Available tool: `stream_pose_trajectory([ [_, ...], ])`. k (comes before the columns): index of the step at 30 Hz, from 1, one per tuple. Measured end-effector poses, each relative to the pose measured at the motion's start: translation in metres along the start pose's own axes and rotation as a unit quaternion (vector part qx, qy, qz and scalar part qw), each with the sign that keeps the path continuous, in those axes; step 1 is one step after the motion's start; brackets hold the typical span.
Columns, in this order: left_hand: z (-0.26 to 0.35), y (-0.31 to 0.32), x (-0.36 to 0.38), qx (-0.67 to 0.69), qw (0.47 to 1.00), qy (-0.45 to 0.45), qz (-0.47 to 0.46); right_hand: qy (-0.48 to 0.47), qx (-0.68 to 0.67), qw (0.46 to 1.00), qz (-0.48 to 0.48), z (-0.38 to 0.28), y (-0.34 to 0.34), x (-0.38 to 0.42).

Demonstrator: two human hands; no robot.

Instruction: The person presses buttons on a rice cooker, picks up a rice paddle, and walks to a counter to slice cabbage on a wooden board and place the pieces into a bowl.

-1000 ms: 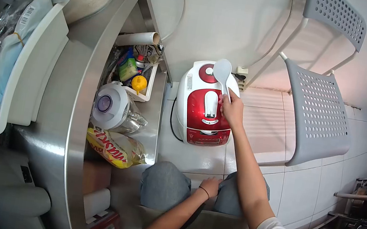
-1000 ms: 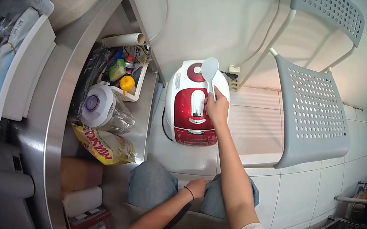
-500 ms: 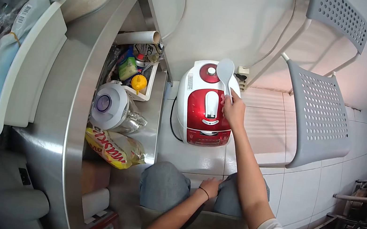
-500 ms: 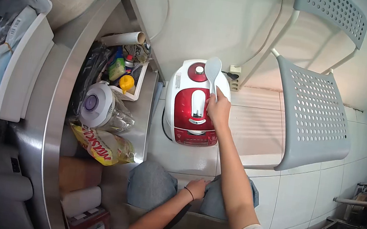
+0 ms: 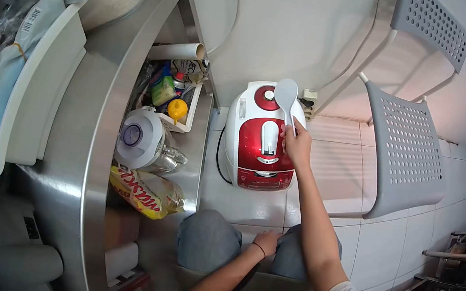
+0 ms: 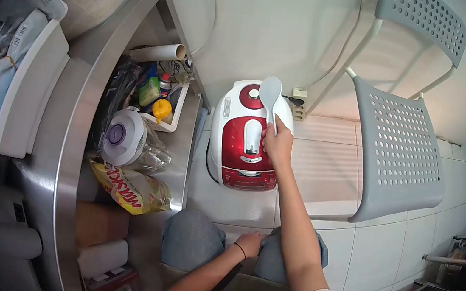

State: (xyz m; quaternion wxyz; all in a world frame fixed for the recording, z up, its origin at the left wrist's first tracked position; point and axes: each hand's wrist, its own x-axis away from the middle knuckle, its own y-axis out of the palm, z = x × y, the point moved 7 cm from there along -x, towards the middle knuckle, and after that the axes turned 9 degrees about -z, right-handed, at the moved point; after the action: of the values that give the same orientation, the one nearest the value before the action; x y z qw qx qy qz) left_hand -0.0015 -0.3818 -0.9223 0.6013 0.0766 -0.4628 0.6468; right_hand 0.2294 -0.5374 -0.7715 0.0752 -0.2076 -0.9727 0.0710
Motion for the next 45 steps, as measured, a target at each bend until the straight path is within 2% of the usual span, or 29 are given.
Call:
stream_pose_trajectory([
  [5, -0.004, 0.006, -0.005, 0.0, 0.999, 0.013, 0.043, 0.007, -0.006, 1.0, -0.007, 0.001, 0.001, 0.001],
  [10, 0.002, -0.001, 0.001, -0.01, 1.0, -0.011, -0.012, 0.018, -0.003, 1.0, 0.001, 0.006, -0.001, -0.002],
  [35, -0.003, 0.004, -0.002, 0.003, 1.0, -0.014, 0.012, 0.0, -0.022, 1.0, -0.015, -0.001, 0.004, 0.0],
  [38, -0.001, 0.0, 0.0, 0.001, 1.0, -0.011, 0.007, 0.0, -0.02, 1.0, -0.012, -0.003, 0.004, 0.002],
  [40, 0.003, -0.003, 0.004, -0.008, 0.999, -0.021, -0.027, 0.004, -0.015, 1.0, -0.01, -0.005, 0.003, 0.002],
  [45, -0.001, 0.003, -0.002, -0.017, 1.0, -0.01, -0.016, 0.005, -0.011, 1.0, -0.008, -0.005, 0.002, 0.002],
])
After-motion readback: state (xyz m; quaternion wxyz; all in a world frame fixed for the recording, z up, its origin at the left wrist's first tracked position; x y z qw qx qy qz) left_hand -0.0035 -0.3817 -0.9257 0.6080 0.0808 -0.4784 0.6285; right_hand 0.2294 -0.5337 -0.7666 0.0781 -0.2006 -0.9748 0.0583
